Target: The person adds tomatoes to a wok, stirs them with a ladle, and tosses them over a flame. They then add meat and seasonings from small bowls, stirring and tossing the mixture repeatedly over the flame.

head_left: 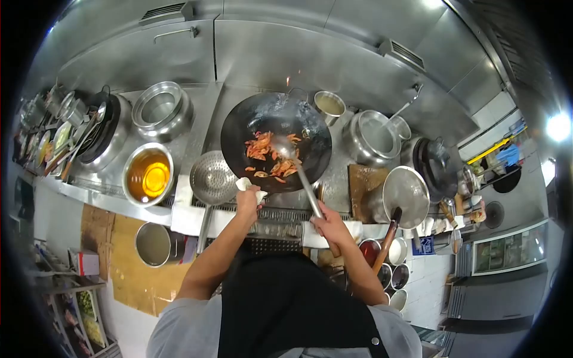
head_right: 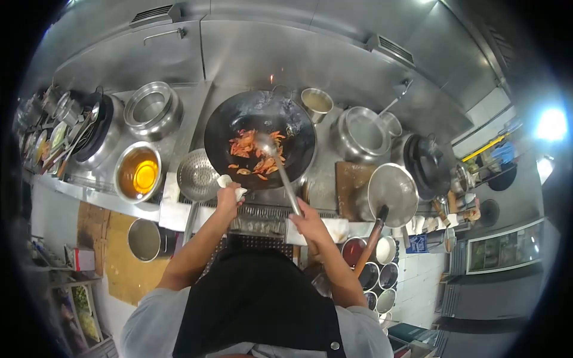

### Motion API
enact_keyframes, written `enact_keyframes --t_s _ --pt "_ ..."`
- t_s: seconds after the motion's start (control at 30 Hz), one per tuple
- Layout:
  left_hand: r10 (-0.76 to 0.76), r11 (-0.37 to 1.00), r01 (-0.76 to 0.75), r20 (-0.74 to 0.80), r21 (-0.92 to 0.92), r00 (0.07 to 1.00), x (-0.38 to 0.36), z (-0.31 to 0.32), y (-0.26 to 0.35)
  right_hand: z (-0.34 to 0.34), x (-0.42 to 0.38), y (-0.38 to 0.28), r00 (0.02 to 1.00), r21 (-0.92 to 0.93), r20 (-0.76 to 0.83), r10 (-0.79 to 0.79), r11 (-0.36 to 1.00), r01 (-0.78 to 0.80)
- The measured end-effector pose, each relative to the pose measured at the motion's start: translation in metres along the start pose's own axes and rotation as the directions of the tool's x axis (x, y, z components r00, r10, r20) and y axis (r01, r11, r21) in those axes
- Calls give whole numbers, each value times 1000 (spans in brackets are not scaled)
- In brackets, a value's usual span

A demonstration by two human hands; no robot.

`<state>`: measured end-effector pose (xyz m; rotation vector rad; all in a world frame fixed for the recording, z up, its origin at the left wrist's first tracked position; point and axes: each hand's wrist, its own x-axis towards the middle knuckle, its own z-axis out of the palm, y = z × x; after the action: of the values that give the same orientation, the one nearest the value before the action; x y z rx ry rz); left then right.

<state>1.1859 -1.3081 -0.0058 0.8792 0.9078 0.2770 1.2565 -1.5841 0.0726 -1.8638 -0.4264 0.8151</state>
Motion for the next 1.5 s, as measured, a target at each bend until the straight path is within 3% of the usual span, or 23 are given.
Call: enact_keyframes --t_s 0.03,0.1,0.13,0.23,0.3,0.33,0.43,0.5,0.57,0.63,0.67,0.73,0.8,0.87,0.9,0.93,1.07,1.1,1.2,1.3,1.33,1.43,1.5 --pt "-7 1000 7 13 -7 1000 16 1 3 3 17 -11 997 126 -50 55 991 -48" --pt "-37 997 38 -22 67 999 36 4 15 14 66 13 982 79 -191 6 997 9" --pt "0 998 -1 16 65 1000 51 3 12 14 108 67 917 -175 -355 -180 977 123" --pt "32 993 -36 32 116 999 69 9 20 40 109 66 845 -374 -445 -298 919 127" --pt "12 991 -20 60 136 998 80 9 28 58 70 -7 986 -1 -153 70 997 -71" --pt "-11 989 -1 76 145 997 82 9 27 53 73 -6 994 103 -73 83 992 -76" --pt "-65 988 52 94 143 993 74 10 26 28 124 1 979 -18 -199 41 999 -45" --pt "-108 992 101 87 80 990 64 12 35 21 144 -22 983 35 -186 -2 999 9" --pt "-84 993 71 148 89 985 64 7 34 31 149 -35 932 110 -362 16 994 26" --pt "-65 994 50 159 98 985 82 3 22 43 157 5 914 58 -404 34 998 -11" --pt "-97 991 82 142 110 985 81 5 30 51 156 38 856 -238 -436 -279 953 189" --pt "-89 991 72 151 110 984 75 4 39 61 116 34 870 -357 -322 -374 899 254" --pt "-75 994 61 169 88 983 76 -1 34 58 72 -4 960 -196 -230 -162 974 117" --pt "-71 996 58 182 74 981 86 -4 27 51 51 -5 993 350 10 122 930 -117" --pt "-51 998 41 194 53 980 90 0 28 42 49 -41 997 52 -45 -56 997 58" --pt "-112 994 108 186 34 976 90 0 28 37 65 0 976 -79 -141 -165 985 155" --pt "-88 996 84 202 29 975 79 4 27 22 66 -2 916 -151 -377 -133 985 81" --pt "-122 992 127 163 -22 979 80 5 24 26 63 17 868 -203 -437 -237 966 162" --pt "-157 985 167 172 -50 973 74 1 20 26 56 65 881 -281 -435 -185 958 62" --pt "-153 988 148 200 40 968 68 12 25 8 59 96 837 -61 -530 -138 990 124" --pt "-174 985 173 208 23 963 67 13 26 -5 70 103 731 -222 -634 -251 965 139" --pt "-238 971 228 196 74 951 67 12 30 -92 109 69 683 -150 -719 -125 988 23" --pt "-226 957 260 229 -131 947 53 11 36 -152 155 75 538 -210 -829 -153 977 -46"
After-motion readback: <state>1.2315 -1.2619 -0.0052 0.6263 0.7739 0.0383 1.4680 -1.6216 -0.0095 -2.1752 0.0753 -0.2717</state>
